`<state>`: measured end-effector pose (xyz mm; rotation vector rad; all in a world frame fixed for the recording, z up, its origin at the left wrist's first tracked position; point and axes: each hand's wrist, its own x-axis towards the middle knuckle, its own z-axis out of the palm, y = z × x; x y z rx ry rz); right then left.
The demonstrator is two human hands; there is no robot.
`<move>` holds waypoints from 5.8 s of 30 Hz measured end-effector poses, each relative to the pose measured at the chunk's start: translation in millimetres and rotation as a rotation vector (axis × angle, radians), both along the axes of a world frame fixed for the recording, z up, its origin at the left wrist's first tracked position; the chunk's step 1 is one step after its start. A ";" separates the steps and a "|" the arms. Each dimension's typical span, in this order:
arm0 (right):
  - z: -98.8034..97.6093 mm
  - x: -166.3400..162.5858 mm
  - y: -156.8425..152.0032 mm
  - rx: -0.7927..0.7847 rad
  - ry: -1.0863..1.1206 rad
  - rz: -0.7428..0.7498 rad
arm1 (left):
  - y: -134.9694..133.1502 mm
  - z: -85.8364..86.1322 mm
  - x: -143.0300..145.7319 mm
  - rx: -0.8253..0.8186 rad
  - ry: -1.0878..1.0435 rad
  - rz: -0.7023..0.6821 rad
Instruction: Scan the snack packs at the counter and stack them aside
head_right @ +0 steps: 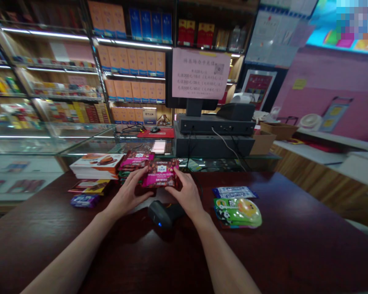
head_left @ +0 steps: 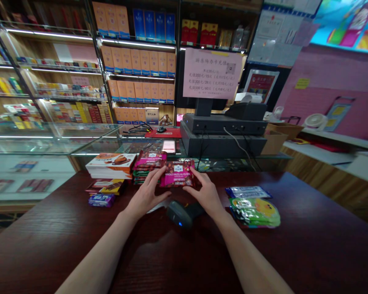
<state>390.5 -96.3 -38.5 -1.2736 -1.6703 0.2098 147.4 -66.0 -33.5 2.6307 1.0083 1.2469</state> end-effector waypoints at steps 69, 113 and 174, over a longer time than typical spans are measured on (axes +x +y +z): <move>34.0 -97.5 108.3 -0.134 -0.248 0.095 | 77.3 38.3 -73.5 -0.037 0.190 0.414; 19.4 -57.7 110.1 -0.146 -0.134 0.193 | 98.2 75.2 -21.0 0.054 0.285 0.405; -2.4 77.5 -29.1 -0.160 -0.064 -0.072 | 45.8 74.8 90.8 0.032 0.384 0.141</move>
